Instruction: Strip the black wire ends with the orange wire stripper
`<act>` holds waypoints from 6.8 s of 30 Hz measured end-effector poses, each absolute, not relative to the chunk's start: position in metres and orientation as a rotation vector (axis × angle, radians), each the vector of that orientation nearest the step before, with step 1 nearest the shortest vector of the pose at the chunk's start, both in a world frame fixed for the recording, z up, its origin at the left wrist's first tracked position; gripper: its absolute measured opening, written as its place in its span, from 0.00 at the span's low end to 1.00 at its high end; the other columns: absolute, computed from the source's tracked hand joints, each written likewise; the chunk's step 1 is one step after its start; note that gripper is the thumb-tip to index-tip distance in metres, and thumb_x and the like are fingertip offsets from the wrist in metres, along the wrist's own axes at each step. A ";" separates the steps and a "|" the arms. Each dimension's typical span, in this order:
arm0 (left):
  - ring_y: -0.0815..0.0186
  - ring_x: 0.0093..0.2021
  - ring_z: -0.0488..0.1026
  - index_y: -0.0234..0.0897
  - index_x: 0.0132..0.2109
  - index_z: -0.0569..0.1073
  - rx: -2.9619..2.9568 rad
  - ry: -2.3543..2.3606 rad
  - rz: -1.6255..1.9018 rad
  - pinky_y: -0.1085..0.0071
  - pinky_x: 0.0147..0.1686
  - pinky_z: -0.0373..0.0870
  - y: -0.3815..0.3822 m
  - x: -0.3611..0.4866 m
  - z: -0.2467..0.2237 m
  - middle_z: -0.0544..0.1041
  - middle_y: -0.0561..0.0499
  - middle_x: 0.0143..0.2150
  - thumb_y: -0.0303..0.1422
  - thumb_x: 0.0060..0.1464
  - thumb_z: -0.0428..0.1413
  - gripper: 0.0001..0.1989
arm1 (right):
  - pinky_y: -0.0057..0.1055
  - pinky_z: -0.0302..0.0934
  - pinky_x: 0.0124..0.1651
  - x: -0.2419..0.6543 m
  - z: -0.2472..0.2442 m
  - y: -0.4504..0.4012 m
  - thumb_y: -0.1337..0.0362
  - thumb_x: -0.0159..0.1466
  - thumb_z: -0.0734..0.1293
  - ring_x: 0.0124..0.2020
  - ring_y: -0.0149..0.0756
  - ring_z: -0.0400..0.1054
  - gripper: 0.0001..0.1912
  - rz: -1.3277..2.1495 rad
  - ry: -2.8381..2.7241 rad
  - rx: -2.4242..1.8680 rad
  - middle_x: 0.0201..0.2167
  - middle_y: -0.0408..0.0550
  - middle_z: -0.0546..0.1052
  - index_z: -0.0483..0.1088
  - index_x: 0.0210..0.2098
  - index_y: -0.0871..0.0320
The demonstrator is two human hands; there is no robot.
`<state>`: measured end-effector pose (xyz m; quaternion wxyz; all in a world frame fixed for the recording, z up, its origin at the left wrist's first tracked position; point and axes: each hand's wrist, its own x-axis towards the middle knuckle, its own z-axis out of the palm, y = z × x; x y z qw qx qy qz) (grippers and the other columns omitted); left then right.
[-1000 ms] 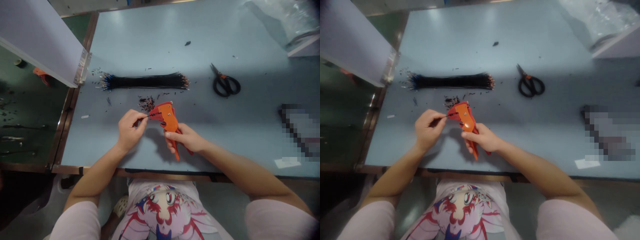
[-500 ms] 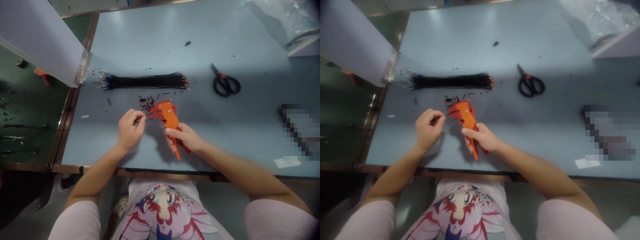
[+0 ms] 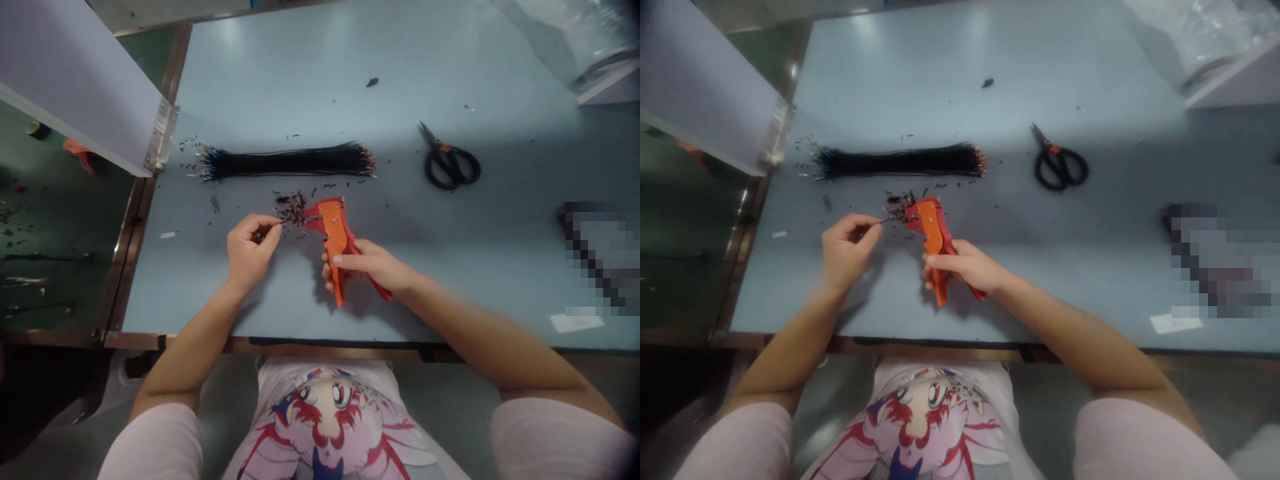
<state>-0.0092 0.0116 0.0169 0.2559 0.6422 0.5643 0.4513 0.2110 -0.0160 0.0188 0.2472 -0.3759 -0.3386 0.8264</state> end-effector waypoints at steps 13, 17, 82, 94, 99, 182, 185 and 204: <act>0.73 0.25 0.66 0.37 0.31 0.75 1.893 1.470 1.180 0.76 0.25 0.61 0.004 -0.002 0.018 0.72 0.54 0.26 0.27 0.49 0.56 0.03 | 0.35 0.71 0.31 0.209 0.017 -0.023 0.61 0.58 0.70 0.30 0.38 0.74 0.14 2.286 -0.997 -0.896 0.30 0.49 0.75 0.66 0.38 0.63; 0.73 0.26 0.67 0.37 0.31 0.75 1.908 1.459 1.177 0.76 0.25 0.61 0.003 -0.001 0.019 0.73 0.54 0.26 0.26 0.50 0.56 0.03 | 0.34 0.71 0.31 0.207 0.018 -0.024 0.61 0.58 0.69 0.29 0.37 0.74 0.14 2.292 -1.001 -0.868 0.29 0.48 0.74 0.65 0.38 0.63; 0.74 0.27 0.67 0.36 0.32 0.74 1.684 1.500 1.363 0.77 0.27 0.63 0.009 -0.014 0.027 0.72 0.55 0.27 0.29 0.49 0.57 0.02 | 0.34 0.65 0.41 0.215 0.032 -0.018 0.73 0.54 0.65 0.40 0.37 0.68 0.16 1.946 -1.337 -1.132 0.39 0.48 0.72 0.66 0.42 0.58; 0.74 0.26 0.65 0.36 0.32 0.74 1.725 1.429 1.340 0.77 0.26 0.61 0.004 -0.010 0.027 0.70 0.55 0.26 0.29 0.50 0.57 0.01 | 0.37 0.68 0.42 0.211 0.012 -0.016 0.66 0.57 0.70 0.39 0.37 0.72 0.24 2.201 -0.876 -0.923 0.39 0.50 0.75 0.64 0.52 0.57; 0.74 0.26 0.64 0.37 0.33 0.74 1.758 1.391 1.368 0.76 0.26 0.60 0.002 -0.009 0.029 0.69 0.55 0.26 0.29 0.51 0.57 0.02 | 0.37 0.70 0.36 0.212 0.009 -0.015 0.59 0.59 0.69 0.34 0.40 0.73 0.19 2.242 -0.971 -0.851 0.35 0.51 0.75 0.67 0.47 0.61; 0.71 0.22 0.58 0.39 0.23 0.66 2.212 1.741 1.429 0.70 0.24 0.54 -0.007 -0.021 0.046 0.57 0.56 0.17 0.29 0.49 0.54 0.09 | 0.35 0.64 0.44 0.210 0.032 -0.038 0.63 0.64 0.63 0.36 0.38 0.70 0.12 1.776 -1.896 -1.035 0.36 0.50 0.75 0.66 0.46 0.60; 0.72 0.21 0.56 0.39 0.23 0.66 2.149 1.701 1.534 0.71 0.24 0.55 -0.002 -0.023 0.047 0.57 0.57 0.18 0.29 0.48 0.56 0.09 | 0.37 0.64 0.43 0.212 0.029 -0.038 0.63 0.64 0.64 0.37 0.39 0.71 0.15 1.880 -1.768 -1.020 0.37 0.51 0.74 0.65 0.49 0.60; 0.74 0.24 0.64 0.36 0.30 0.76 1.362 1.465 1.184 0.76 0.26 0.62 -0.003 -0.006 0.032 0.73 0.54 0.25 0.34 0.48 0.59 0.06 | 0.41 0.70 0.35 0.205 0.023 -0.035 0.64 0.60 0.67 0.34 0.42 0.74 0.16 2.297 -0.945 -0.819 0.35 0.52 0.74 0.66 0.45 0.63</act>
